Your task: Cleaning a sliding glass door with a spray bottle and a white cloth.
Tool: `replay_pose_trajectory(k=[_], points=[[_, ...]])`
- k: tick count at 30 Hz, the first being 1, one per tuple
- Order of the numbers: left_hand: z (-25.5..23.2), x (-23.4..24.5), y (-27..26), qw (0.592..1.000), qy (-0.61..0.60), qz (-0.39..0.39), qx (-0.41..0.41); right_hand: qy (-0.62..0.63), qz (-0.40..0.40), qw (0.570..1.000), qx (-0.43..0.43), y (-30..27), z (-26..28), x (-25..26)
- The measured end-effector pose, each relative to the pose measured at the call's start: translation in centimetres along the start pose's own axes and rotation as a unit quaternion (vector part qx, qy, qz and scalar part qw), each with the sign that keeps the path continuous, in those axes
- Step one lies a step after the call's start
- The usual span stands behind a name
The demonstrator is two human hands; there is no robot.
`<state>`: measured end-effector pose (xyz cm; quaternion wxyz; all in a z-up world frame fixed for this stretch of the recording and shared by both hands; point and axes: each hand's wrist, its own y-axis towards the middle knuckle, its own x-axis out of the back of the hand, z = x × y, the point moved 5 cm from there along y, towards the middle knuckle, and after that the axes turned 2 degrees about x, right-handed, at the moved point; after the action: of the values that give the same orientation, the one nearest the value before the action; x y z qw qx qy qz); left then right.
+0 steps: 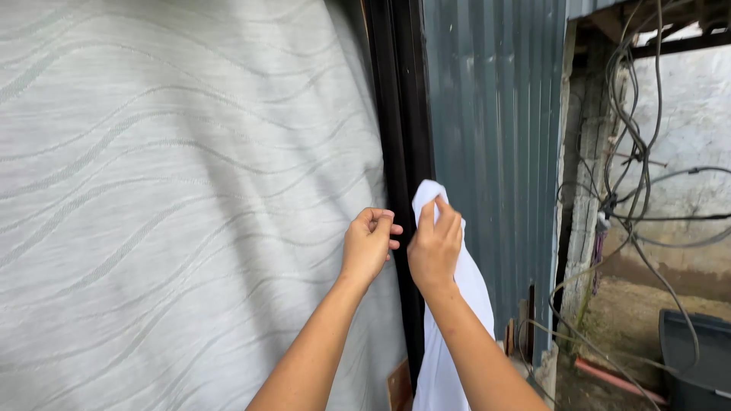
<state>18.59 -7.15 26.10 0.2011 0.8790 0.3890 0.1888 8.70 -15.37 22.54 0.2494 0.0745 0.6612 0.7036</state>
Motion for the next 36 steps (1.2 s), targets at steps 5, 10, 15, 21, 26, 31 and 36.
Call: replay_pose_trajectory(k=[5,10,15,21,26,31,36], points=[[2.1,-0.6,-3.7,0.996,-0.010,0.053,0.064,-0.027,0.070,0.997,-0.027,-8.0,-0.6,1.6],[6.1,-2.0,-7.6,0.987,-0.009,0.109,0.121,0.010,0.153,0.986,-0.066,-16.6,-2.3,3.9],[13.4,-3.3,-10.9,0.968,-0.050,0.182,0.168,0.193,0.276,0.923,-0.186,-21.2,-8.2,4.6],[13.6,-5.2,-16.7,0.985,-0.105,0.115,0.080,0.700,0.206,0.470,-0.496,-9.2,-7.3,15.2],[9.9,-9.3,-22.3,0.956,-0.191,0.216,0.058,0.763,0.188,0.309,-0.536,-8.6,-8.0,18.9],[11.7,-8.8,-21.8,0.892,-0.393,0.167,0.146,0.737,0.192,0.319,-0.564,-11.2,-10.3,20.3],[10.8,-5.9,-20.8,0.819,-0.536,0.098,0.179,0.657,0.282,0.409,-0.568,-12.6,-11.4,22.6]])
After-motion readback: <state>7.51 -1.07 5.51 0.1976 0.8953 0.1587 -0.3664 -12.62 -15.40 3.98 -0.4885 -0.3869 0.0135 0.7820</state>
